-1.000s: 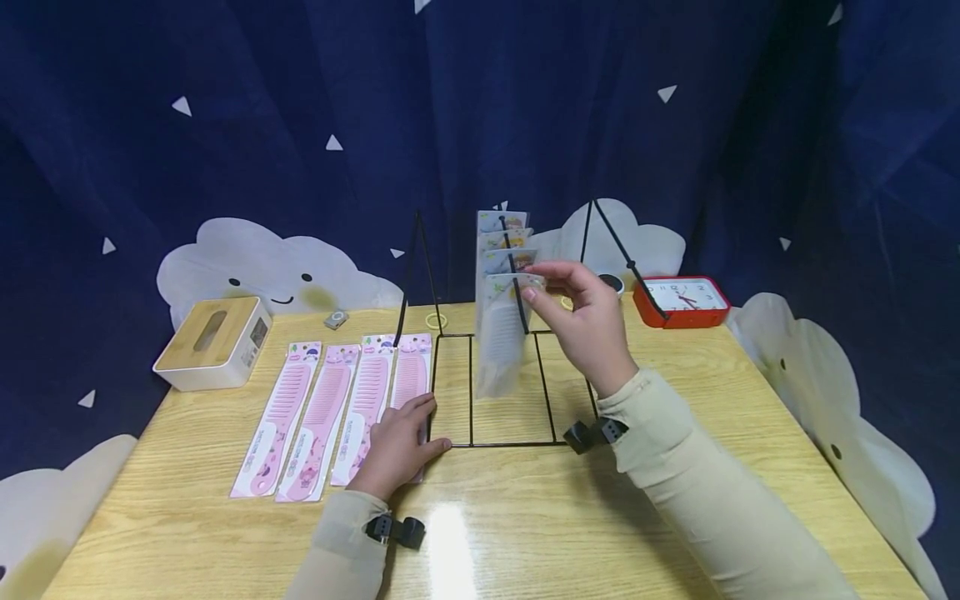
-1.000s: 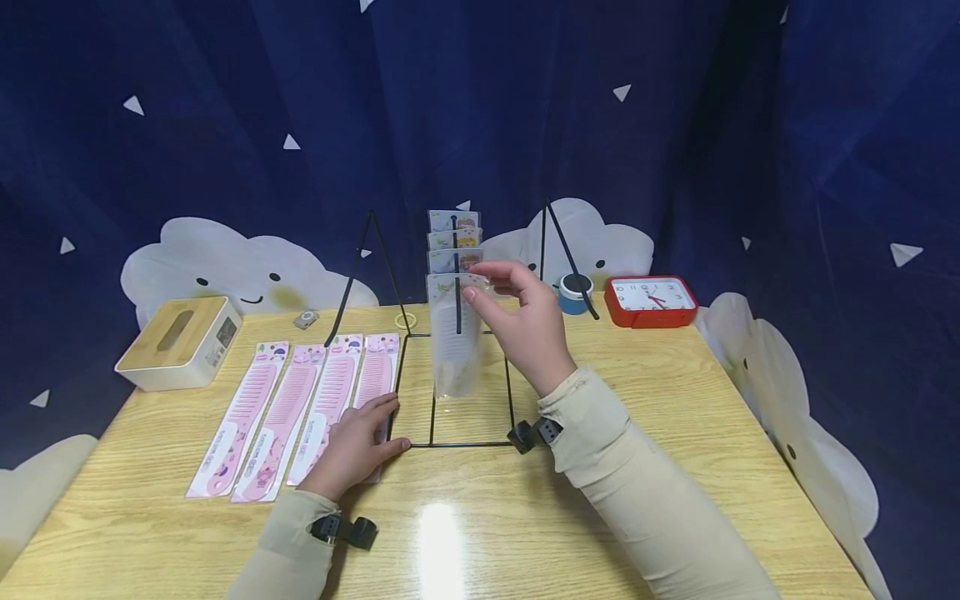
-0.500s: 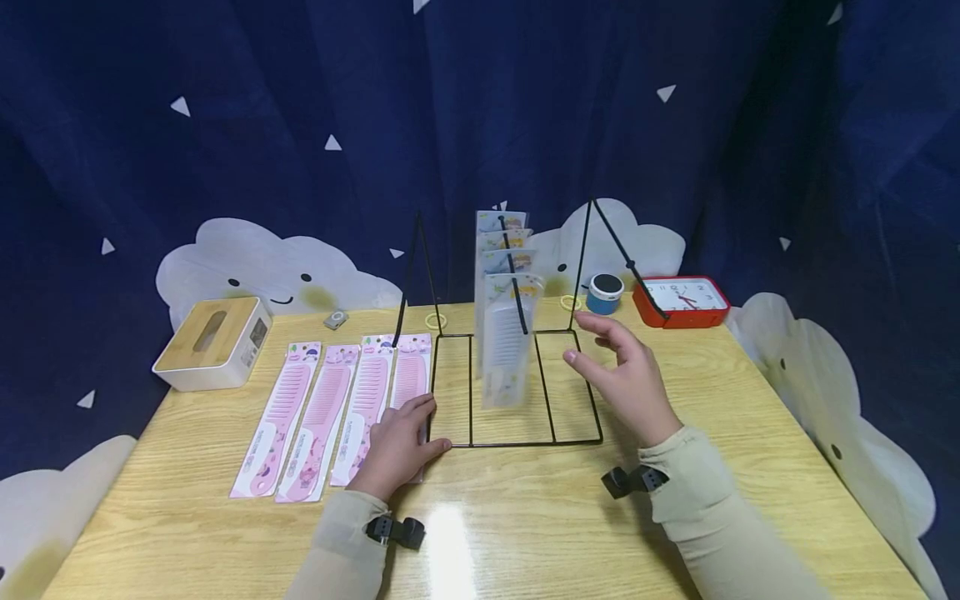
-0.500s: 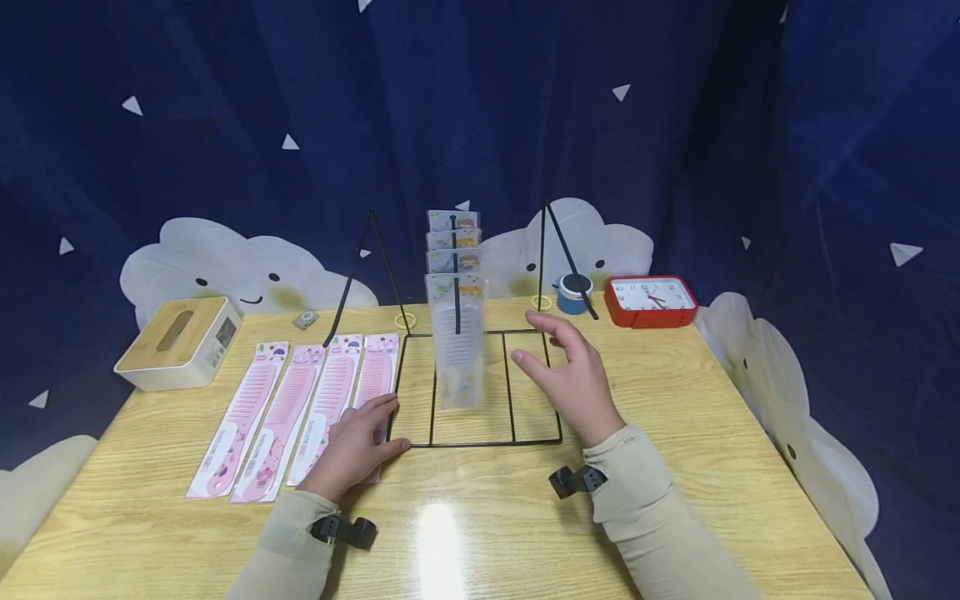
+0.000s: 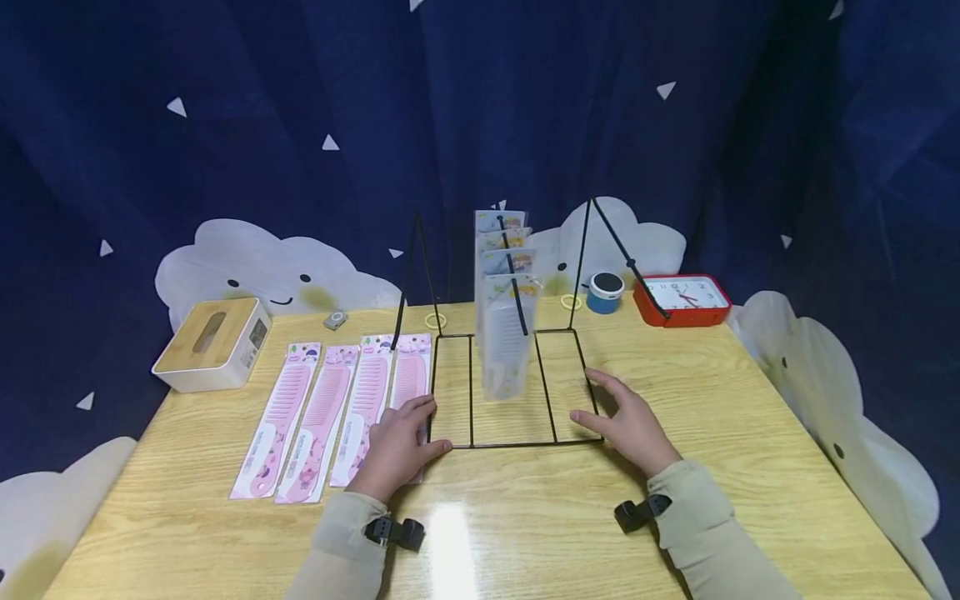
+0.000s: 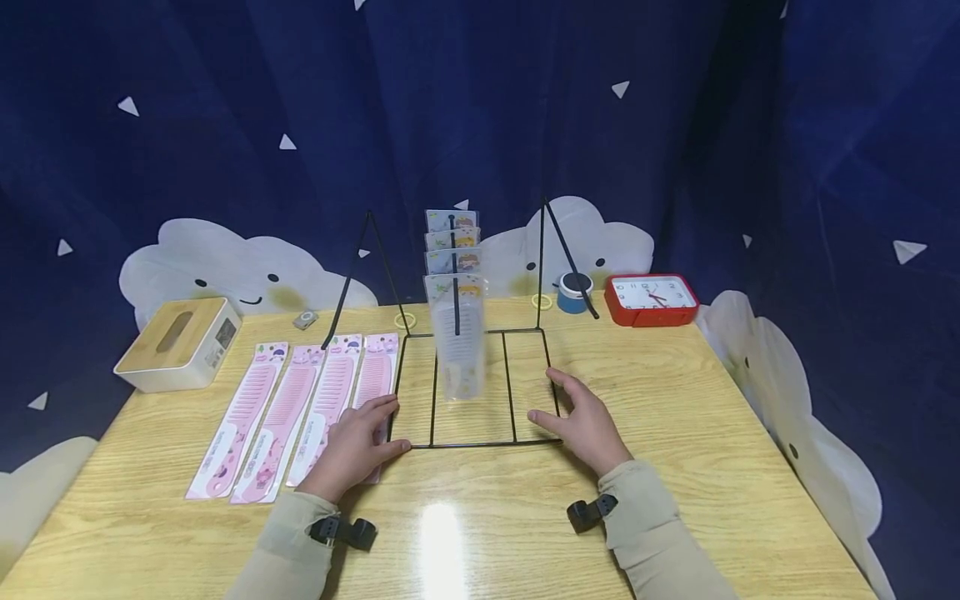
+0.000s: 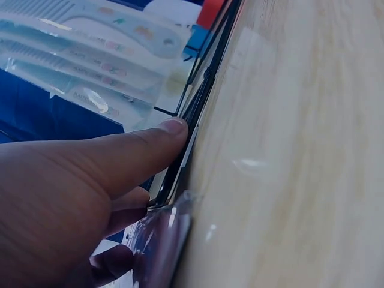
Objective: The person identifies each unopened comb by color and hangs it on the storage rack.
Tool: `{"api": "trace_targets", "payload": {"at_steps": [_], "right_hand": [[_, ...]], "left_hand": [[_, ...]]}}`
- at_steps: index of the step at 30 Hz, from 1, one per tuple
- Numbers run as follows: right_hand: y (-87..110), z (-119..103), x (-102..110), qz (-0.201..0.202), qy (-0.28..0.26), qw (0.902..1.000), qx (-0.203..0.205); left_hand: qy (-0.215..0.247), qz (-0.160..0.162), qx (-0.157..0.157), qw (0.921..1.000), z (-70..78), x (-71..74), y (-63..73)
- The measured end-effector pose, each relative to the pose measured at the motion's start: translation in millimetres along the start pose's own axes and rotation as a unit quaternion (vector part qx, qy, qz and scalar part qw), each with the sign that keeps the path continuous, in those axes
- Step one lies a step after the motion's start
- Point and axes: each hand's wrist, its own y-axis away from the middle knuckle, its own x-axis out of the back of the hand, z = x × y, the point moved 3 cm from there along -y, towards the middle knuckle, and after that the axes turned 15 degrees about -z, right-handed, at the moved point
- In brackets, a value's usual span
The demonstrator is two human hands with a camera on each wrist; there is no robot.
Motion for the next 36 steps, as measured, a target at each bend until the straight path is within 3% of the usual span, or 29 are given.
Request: {"api": "trace_targets", "payload": {"at_steps": [8, 20, 26, 31, 36], "right_hand": [[-0.7, 16, -8, -0.044, 0.096, 0.9944, 0.006], [0.8, 16, -9, -0.051, 0.097, 0.994, -0.007], [3.1, 19, -6, -0.046, 0.099, 0.994, -0.008], [2.5, 18, -4, -0.043, 0.094, 0.9946, -0.002], [-1.3, 19, -5, -0.052, 0.084, 0.9951, -0.006]], "left_hand": [[-0.004, 0.006, -0.007, 0.9999, -0.4, 0.7, 1.5], [-0.006, 0.007, -0.005, 0.9999, -1.4, -2.3, 3.4], [0.006, 0.009, -0.02, 0.9997, 2.7, -1.3, 2.2], [0.062, 0.029, -0.036, 0.997, 3.2, 11.1, 1.4], [0.126, 0.052, -0.039, 0.9899, -2.8, 36.3, -5.9]]}}
